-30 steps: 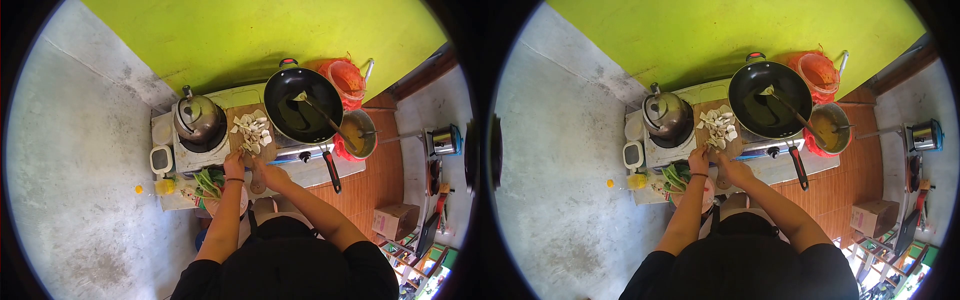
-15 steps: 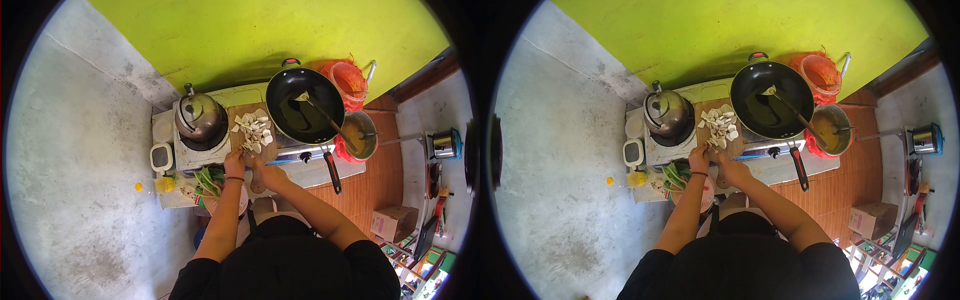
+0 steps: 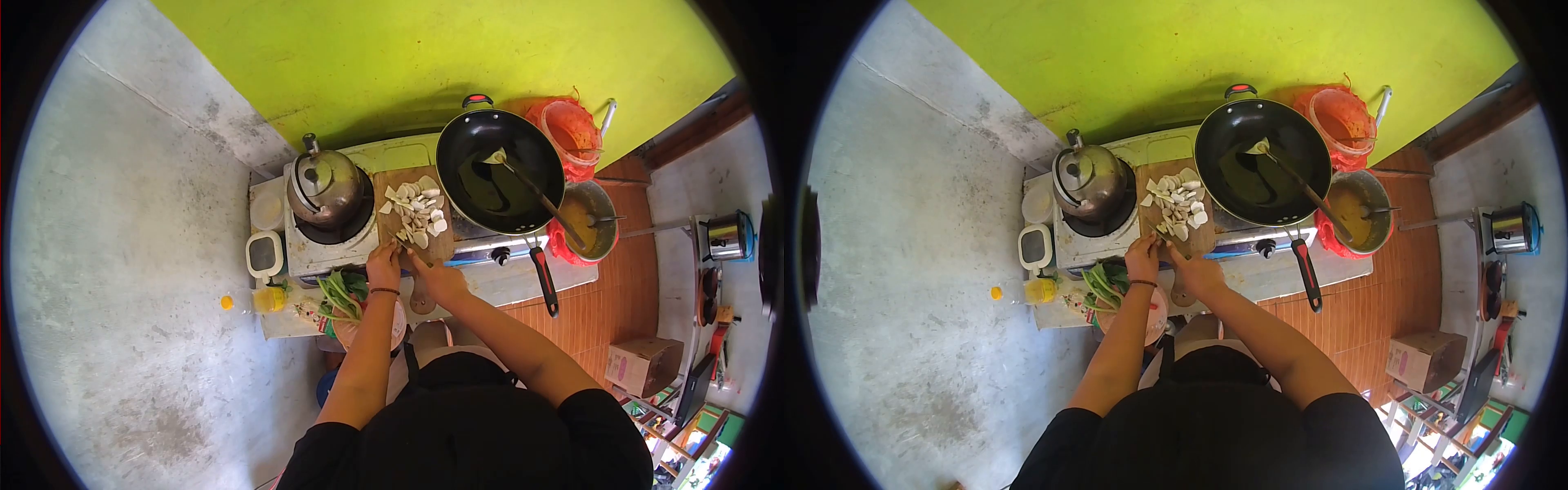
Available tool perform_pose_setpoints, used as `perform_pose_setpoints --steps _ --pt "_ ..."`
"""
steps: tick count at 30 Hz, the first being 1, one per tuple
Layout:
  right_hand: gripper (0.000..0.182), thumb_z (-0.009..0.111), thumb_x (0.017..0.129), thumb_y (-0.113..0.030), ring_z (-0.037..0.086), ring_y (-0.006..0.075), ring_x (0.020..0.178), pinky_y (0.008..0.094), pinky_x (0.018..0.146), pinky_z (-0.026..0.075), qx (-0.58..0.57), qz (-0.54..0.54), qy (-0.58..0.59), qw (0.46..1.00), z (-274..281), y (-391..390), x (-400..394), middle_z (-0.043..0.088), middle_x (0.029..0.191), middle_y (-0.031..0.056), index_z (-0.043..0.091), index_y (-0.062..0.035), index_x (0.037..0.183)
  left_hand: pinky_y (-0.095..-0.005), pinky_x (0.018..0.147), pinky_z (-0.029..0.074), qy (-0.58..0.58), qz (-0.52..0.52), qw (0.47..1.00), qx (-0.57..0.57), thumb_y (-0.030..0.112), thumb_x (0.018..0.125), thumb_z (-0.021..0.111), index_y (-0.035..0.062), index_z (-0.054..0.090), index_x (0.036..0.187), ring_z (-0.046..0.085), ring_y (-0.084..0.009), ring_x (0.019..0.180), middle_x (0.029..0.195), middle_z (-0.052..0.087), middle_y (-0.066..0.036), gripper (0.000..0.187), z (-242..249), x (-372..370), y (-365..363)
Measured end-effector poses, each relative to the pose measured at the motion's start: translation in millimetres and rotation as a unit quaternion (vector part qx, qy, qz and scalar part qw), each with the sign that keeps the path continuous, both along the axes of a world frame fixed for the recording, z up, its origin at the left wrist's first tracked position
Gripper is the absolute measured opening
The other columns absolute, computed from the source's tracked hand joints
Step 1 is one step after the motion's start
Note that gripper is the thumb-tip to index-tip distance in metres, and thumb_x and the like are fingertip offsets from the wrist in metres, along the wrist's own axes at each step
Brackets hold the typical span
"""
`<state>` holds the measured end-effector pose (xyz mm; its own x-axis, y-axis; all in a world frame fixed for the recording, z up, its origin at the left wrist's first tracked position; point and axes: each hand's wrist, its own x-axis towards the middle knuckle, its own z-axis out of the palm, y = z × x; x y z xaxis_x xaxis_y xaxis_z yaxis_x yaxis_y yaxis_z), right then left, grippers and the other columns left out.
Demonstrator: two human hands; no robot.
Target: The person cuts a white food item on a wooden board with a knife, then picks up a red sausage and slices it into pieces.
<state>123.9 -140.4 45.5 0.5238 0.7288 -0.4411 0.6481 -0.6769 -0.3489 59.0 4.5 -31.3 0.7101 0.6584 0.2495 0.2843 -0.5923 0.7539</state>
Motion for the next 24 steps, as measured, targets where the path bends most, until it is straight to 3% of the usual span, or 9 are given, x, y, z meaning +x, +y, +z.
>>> perform_pose_setpoints --steps 2,8,11,24 --pt "0.074 0.054 0.086 -0.014 0.066 0.0397 0.08 0.0467 0.067 0.053 0.034 -0.011 -0.007 0.999 -4.1 -2.2 1.0 0.061 0.085 0.0219 0.02 -0.0292 0.15 -0.034 0.078 0.053 -0.007 0.0 1.0 -0.029 -0.001 0.078 0.067 -0.0001 0.071 0.097 0.067 -0.0298 0.084 0.094 0.068 -0.015 0.02 7.0 1.5 -1.7" --pt "0.064 0.05 0.088 -0.014 0.064 0.0393 0.084 0.0485 0.073 0.051 0.129 -0.042 0.067 0.988 -11.1 -15.3 1.5 0.064 0.091 0.0223 0.025 -0.0235 0.146 -0.0333 0.074 0.054 -0.027 0.049 0.995 -0.079 -0.003 0.077 0.068 0.0008 0.072 0.096 0.067 -0.0293 0.082 0.087 0.066 -0.014 0.02 -5.8 1.6 -4.9" --pt "0.054 0.048 0.09 -0.016 0.065 0.0404 0.087 0.0479 0.075 0.052 0.104 -0.049 0.086 0.99 9.2 -17.6 0.9 0.064 0.095 0.0241 0.032 -0.0212 0.142 -0.0336 0.074 0.053 -0.009 0.032 0.999 -0.038 -0.003 0.076 0.068 0.001 0.072 0.095 0.067 -0.0293 0.081 0.087 0.066 -0.014 0.02 0.7 -0.4 -3.1" --pt "0.063 0.051 0.087 -0.014 0.065 0.0391 0.088 0.0467 0.074 0.052 0.057 -0.029 0.097 0.993 14.6 -16.6 -1.1 0.066 0.096 0.023 0.027 -0.0196 0.145 -0.0355 0.079 0.053 -0.015 0.027 0.999 -0.04 -0.006 0.075 0.062 0.0001 0.071 0.095 0.066 -0.031 0.088 0.095 0.066 -0.016 0.023 -0.8 -1.0 -6.4"
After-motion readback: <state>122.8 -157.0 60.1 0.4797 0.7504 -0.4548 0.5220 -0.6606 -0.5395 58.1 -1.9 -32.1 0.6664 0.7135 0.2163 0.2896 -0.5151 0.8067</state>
